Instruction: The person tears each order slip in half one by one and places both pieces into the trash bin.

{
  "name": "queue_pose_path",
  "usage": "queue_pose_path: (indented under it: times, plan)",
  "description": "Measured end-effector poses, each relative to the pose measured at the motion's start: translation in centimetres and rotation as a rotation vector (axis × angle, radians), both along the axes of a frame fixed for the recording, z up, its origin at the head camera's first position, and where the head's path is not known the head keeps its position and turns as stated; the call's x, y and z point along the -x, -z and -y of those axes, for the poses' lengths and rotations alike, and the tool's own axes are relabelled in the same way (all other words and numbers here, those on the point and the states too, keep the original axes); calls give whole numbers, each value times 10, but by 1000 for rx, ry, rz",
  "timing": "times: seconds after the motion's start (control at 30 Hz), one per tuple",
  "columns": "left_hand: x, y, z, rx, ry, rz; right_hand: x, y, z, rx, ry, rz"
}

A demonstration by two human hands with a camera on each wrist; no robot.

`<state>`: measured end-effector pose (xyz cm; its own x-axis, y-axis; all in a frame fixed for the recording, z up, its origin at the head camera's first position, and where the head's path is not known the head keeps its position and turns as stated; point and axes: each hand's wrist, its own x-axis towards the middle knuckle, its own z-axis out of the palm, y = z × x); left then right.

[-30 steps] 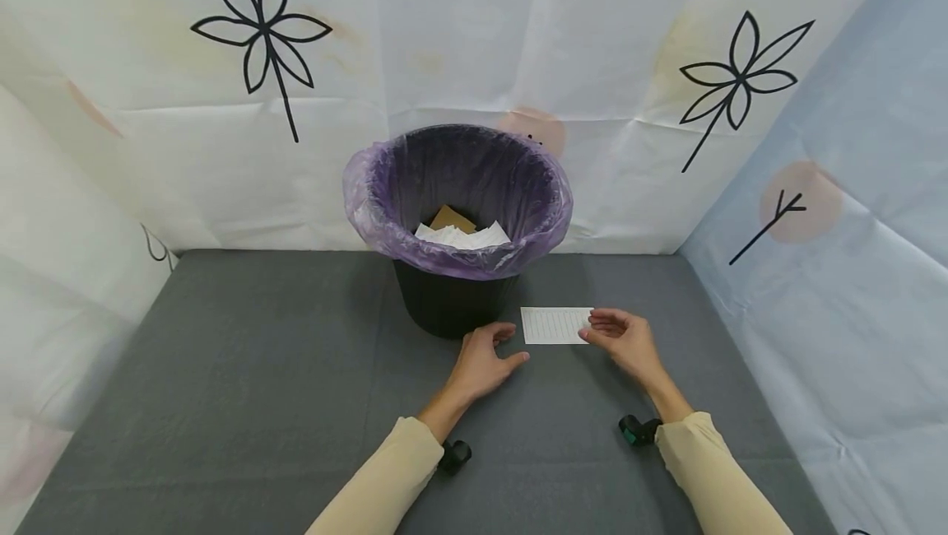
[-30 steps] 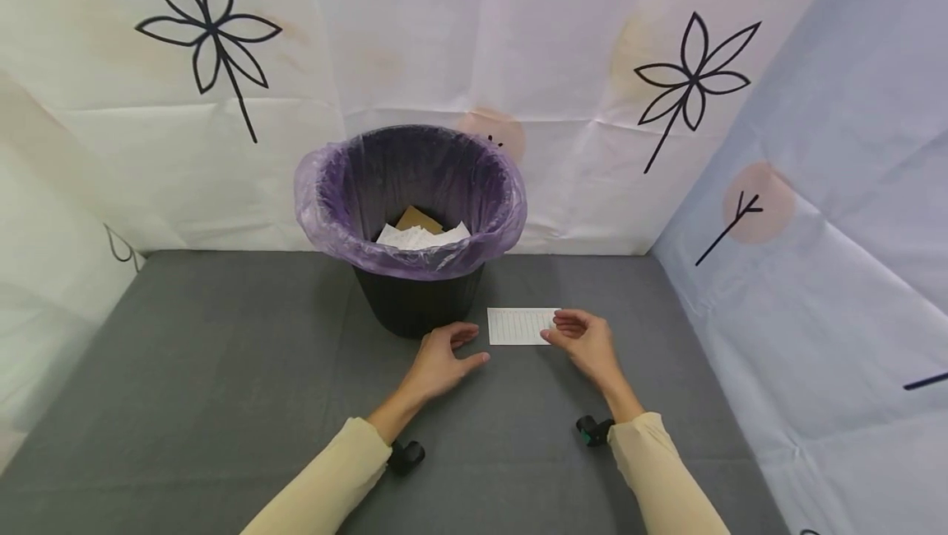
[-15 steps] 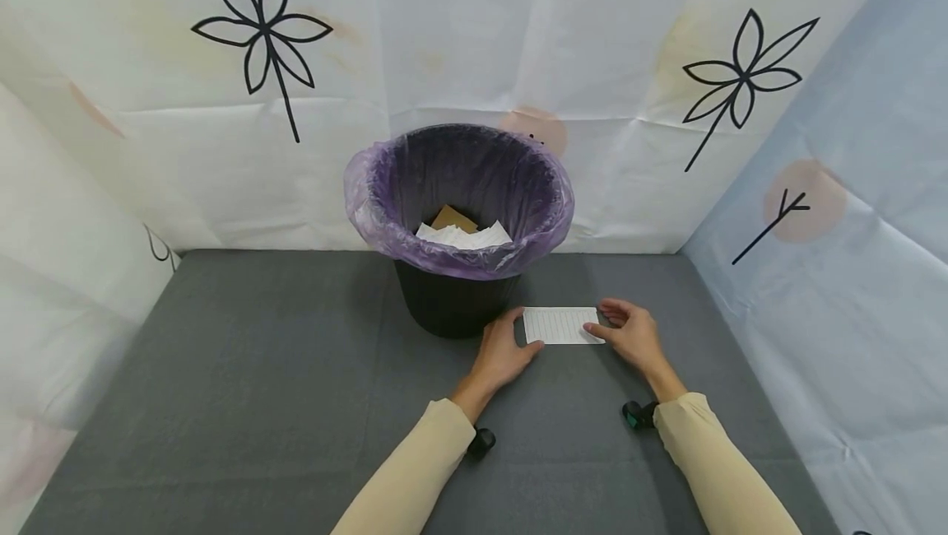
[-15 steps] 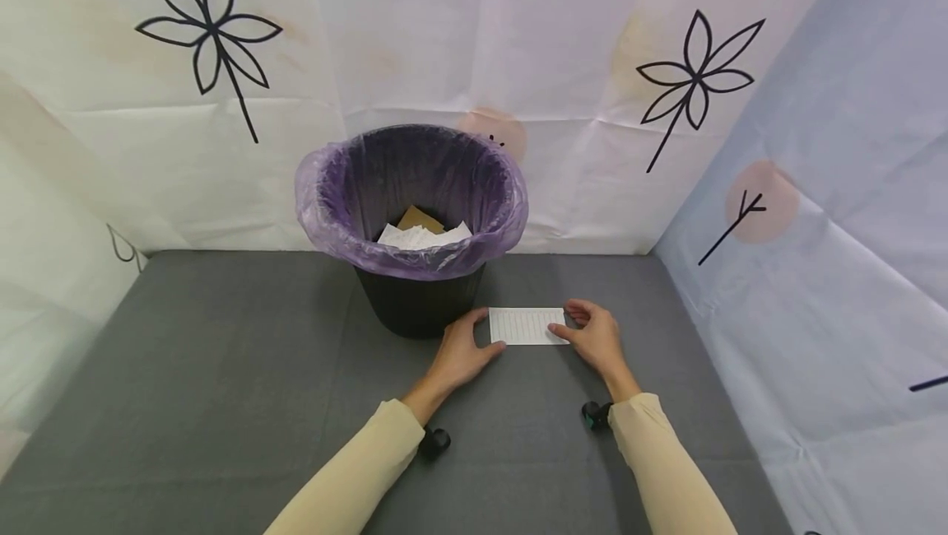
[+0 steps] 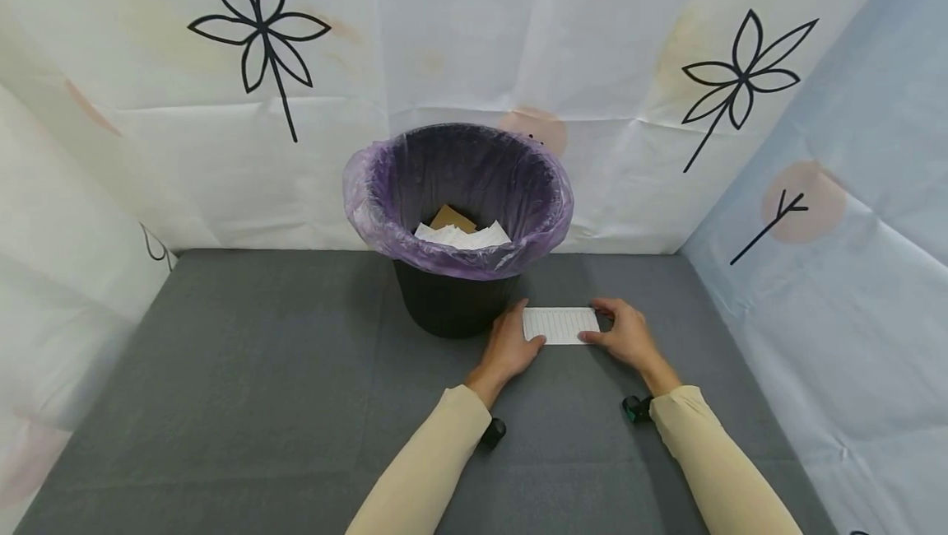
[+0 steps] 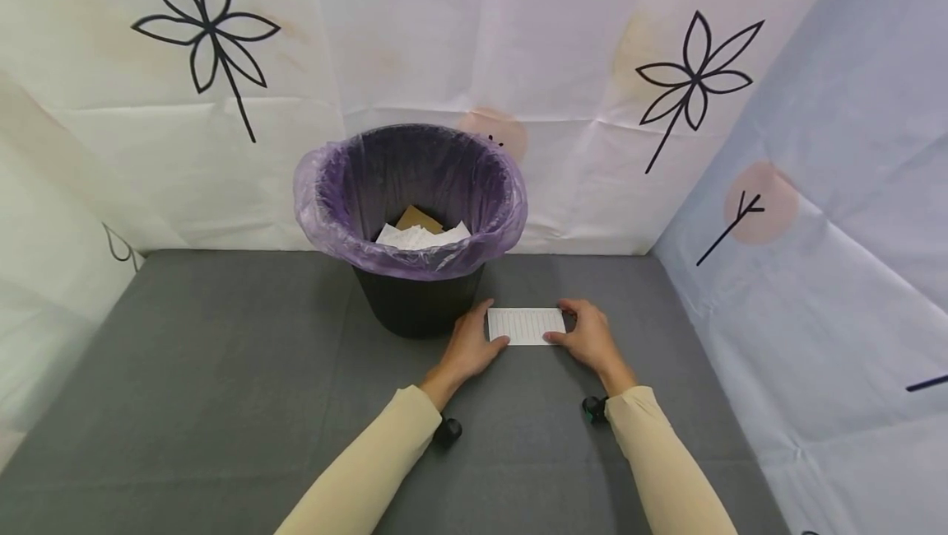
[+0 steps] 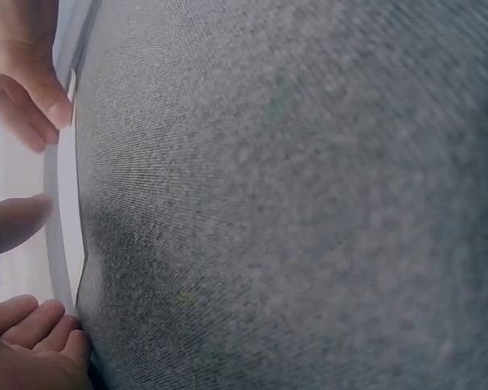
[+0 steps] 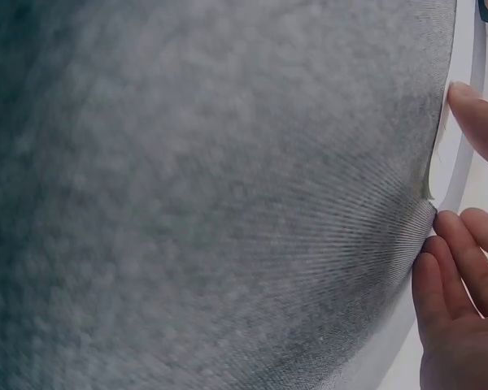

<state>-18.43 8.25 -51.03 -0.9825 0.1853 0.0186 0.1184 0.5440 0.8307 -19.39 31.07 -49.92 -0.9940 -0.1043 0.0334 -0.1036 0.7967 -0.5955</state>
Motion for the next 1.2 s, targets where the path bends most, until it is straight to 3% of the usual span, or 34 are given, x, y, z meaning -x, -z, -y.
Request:
queue_pose_path:
  times: [0.33,0.5,0.77,0.97,1.2]
  plan:
    - [0,2,0,75,61,-67,2,-2,2,-7,-19,-46]
    - [0,3,0,125,90,-106,3,-5,6,17,-10,-11]
    - [0,4,1,117,85,-94,4,-7,11,142,57,75]
    - [-1,3,1,105,78,-87,3,-7,11,255,63,89]
    - [-4,5,1,33,17,-66,-5,-16,10,331,68,97]
